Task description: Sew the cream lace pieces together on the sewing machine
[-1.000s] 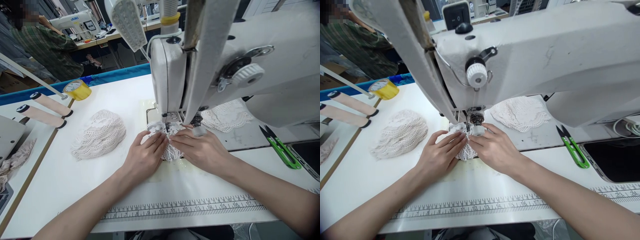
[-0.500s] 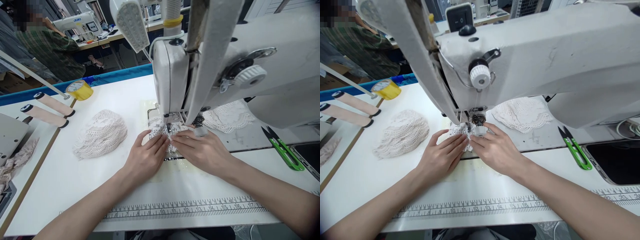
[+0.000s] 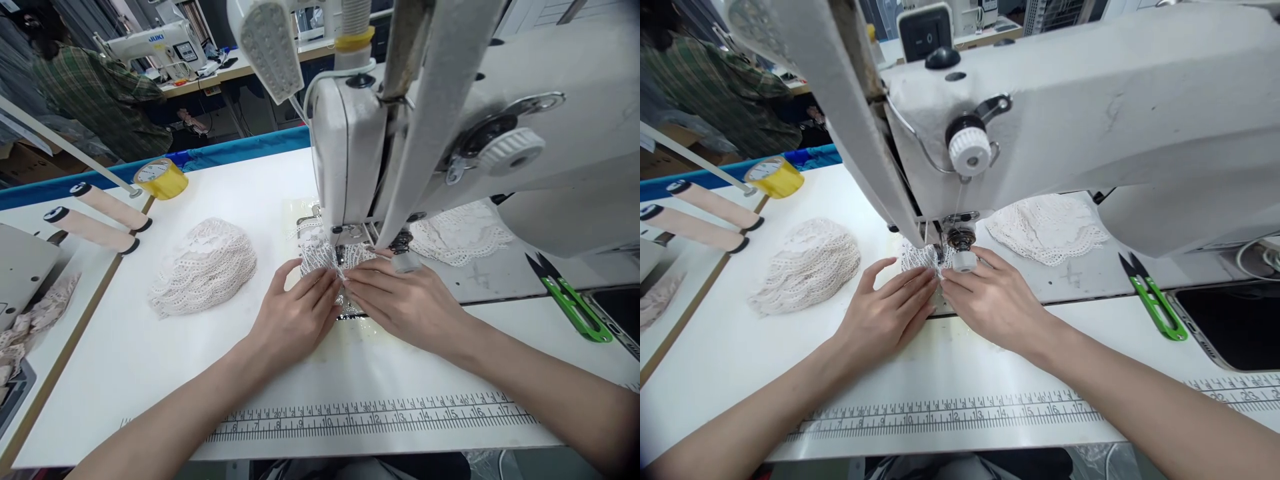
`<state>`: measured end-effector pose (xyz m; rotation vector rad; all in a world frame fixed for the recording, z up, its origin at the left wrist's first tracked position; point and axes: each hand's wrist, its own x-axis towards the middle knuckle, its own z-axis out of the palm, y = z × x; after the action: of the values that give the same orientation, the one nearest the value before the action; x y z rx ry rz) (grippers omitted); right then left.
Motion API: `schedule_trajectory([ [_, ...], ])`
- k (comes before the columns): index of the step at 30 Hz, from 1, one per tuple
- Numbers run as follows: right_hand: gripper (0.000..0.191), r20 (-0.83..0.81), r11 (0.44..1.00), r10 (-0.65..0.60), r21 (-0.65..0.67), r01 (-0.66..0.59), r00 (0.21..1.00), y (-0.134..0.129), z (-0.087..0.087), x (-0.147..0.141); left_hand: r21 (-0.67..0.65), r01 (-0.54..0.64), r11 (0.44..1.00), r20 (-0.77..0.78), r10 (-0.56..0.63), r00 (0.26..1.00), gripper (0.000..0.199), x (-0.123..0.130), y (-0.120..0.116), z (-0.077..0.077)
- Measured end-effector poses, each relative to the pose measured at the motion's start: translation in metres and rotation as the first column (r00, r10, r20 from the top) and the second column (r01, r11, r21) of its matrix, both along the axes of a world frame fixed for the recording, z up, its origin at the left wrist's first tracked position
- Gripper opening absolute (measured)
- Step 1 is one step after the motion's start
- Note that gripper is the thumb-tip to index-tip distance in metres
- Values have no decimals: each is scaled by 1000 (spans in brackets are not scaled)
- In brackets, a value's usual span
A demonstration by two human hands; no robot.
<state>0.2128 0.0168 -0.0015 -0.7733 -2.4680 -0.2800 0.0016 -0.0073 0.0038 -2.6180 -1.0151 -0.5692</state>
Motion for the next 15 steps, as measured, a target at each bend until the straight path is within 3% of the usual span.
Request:
schedule_trajectory([
  [4,21,-59,999,-15,-46,12,998,-2,2,1,13,-5,1000,5,5,1000,23,-1,-3,0],
  [15,30,23,999,-29,13,29,999,1,3,3,21,-15,1000,12,14,1000,23,1,1,0],
])
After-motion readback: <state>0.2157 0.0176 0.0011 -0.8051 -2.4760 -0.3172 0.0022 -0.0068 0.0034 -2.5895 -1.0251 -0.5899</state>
